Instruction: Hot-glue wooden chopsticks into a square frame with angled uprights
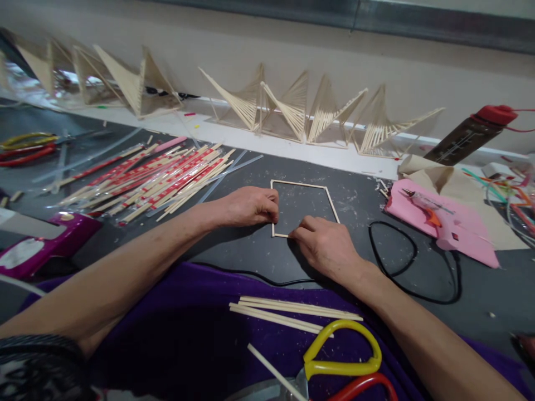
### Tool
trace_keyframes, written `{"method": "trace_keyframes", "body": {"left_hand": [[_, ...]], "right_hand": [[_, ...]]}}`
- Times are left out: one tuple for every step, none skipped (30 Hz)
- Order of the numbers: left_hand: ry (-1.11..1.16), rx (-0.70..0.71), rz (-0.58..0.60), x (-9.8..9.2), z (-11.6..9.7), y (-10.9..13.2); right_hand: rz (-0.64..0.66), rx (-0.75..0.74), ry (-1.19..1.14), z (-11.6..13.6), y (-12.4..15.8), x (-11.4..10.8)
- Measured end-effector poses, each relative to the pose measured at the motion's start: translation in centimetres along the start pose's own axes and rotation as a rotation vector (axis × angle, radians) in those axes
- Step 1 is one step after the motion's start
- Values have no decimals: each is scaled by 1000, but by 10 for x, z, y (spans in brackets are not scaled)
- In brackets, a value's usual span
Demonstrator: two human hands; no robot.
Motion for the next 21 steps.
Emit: {"method": "trace_keyframes", "body": {"left_hand": [[-3,2,-4,0,0,0],[-7,6,-9,0,0,0],[-11,9,-14,0,-1,0],[-15,12,-15,1,-1,0],[-18,14,-18,1,-1,0],[-20,14,-20,2,-1,0],[-22,13,-23,2,-1,-1],[-25,11,-25,3,-1,-1],[-27,9,-26,3,-2,-1],[-29,8,-26,3,-2,-1],[-31,6,-25,3,-2,-1],[-31,3,-21,4,-2,-2],[-30,-1,-17,4,-2,-2],[-27,-3,-13,4,-2,-2],[-24,-5,-12,4,-2,-2],[-22,-6,-13,4,-1,-2],[-20,-5,-15,4,-1,-2],[-21,-3,-18,4,0,-2],[-23,-1,-23,5,0,-2],[-25,1,-26,5,1,-2],[-27,3,-29,5,1,-2]], "right_hand": [[1,1,3,0,0,0],[2,1,4,0,0,1],[4,1,4,0,0,1],[2,1,3,0,-1,1],[-2,-1,1,0,-1,0],[-6,-4,-3,1,-1,0],[-12,-7,-8,1,-1,0],[-19,-9,-12,1,-1,-1],[-24,-11,-15,2,-2,-1],[-26,-12,-15,2,-2,-1],[-25,-14,-15,2,-2,-2],[-25,-14,-13,2,-2,-2],[-25,-15,-12,2,-2,-2],[-23,-16,-13,2,-2,-2],[-22,-18,-15,2,-2,-2],[-23,-19,-19,2,-3,-2],[-23,-19,-23,2,-3,-2],[-22,-19,-28,2,-3,-2],[-21,-19,-32,2,-3,-2],[-21,-19,-36,2,-3,-2],[-20,-20,-39,2,-3,-2]]}}
Point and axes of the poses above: each hand's wrist, its own y-axis away from the middle knuckle, its own x-axis out of the palm, z = x × y, the point moved 6 cm from there along -y, towards the middle knuckle
